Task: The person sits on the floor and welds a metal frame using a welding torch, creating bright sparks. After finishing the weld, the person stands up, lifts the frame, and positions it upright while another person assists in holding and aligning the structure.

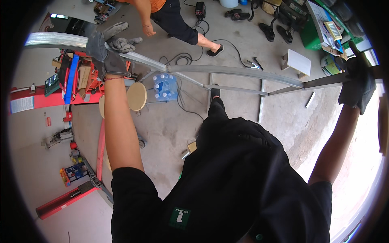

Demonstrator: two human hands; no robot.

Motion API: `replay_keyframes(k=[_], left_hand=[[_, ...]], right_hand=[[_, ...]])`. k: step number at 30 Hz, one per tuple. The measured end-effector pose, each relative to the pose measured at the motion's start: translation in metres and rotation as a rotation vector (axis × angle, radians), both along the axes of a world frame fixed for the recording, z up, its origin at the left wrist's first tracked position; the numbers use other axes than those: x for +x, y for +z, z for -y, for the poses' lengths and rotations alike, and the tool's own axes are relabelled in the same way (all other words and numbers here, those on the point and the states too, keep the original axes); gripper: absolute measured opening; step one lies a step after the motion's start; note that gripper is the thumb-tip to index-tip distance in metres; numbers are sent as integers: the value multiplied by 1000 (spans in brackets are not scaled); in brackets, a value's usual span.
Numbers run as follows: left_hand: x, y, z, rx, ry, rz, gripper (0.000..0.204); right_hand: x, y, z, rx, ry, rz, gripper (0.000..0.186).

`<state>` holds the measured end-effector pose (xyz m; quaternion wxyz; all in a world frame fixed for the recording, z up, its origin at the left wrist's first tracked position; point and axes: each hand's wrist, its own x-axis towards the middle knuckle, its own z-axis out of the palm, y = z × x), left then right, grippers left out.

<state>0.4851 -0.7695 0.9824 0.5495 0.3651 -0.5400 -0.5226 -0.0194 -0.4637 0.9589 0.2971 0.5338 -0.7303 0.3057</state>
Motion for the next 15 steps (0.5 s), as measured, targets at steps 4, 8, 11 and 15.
replay_keyframes(k=[4,8,11,15], left_hand=[[20,-33,34,26,113,-47,50],[23,-33,36,9,98,-49,44],[22,-31,35,-47,94,-21,41],[20,-30,40,-203,154,44,39]], right_hand=[[-18,-4,-3,39,29,198,25],[-19,-6,-2,-17,63,113,28],[-41,-16,-8,-52,109,289,33],[-37,-15,-4,-57,98,362,37]])
